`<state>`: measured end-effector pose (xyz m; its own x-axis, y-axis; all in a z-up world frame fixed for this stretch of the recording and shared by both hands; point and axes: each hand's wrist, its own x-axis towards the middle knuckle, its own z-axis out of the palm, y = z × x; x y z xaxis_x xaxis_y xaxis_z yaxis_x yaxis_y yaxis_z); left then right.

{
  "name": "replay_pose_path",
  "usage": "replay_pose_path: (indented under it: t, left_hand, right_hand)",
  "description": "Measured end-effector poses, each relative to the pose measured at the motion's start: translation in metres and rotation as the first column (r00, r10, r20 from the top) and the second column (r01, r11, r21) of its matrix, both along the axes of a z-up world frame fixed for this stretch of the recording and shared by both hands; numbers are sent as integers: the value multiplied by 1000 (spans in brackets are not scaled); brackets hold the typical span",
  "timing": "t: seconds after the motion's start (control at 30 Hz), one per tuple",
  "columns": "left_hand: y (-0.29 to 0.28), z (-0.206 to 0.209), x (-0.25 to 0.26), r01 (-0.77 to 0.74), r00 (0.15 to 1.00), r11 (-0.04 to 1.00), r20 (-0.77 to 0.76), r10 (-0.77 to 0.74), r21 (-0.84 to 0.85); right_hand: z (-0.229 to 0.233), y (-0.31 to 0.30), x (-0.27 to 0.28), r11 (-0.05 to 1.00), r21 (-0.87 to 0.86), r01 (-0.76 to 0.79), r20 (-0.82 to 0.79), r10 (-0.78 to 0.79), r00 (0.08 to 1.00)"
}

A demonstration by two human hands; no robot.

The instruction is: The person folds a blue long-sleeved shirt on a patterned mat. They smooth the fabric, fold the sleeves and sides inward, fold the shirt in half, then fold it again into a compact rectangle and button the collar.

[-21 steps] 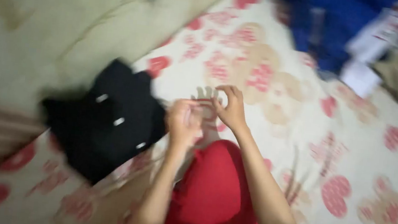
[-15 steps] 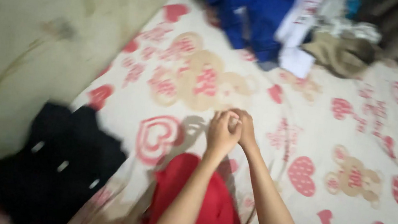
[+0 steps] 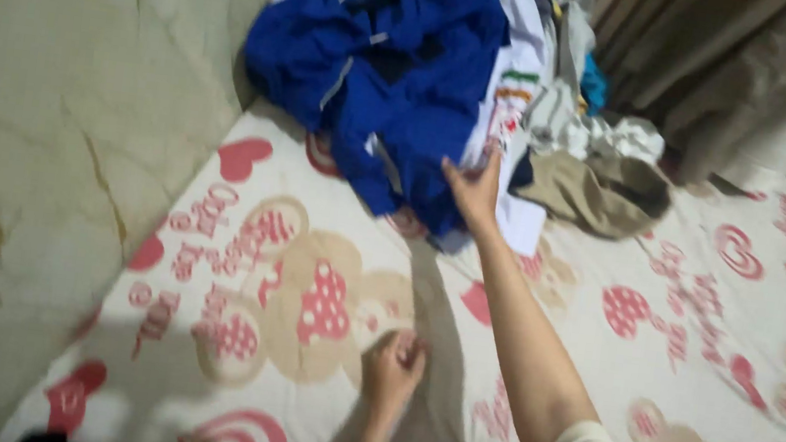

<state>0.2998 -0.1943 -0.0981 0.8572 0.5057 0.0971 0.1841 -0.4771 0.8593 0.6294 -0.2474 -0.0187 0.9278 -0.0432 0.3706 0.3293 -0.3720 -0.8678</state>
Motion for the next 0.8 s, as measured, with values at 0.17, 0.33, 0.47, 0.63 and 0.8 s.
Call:
replay_pose_path:
  t: [0.17,0.33,0.47,0.63,0.8]
  left_hand:
    - [12,-45,25,13,989,986,147,12,-168]
    - [19,1,32,-35,906,994,424,-14,107]
    - [21,-22,31,17,928,999,372,2,-49]
    - [62,-58,25,-8,937,127,36,347,-992]
    - [75,42,-30,-190,792,18,-142,594,-982]
  right_hand:
    - [52,72,68,932,304,196,-386,-67,920]
    - [79,73,24,861,509,4,-205,117,972]
    - [26,-51,-97,847,486,-215,-411,439,799]
    - [55,-186,-280,761,229,-607,-483,630,608]
    - [81,-261,-378,828,130,-546,-491,532,689]
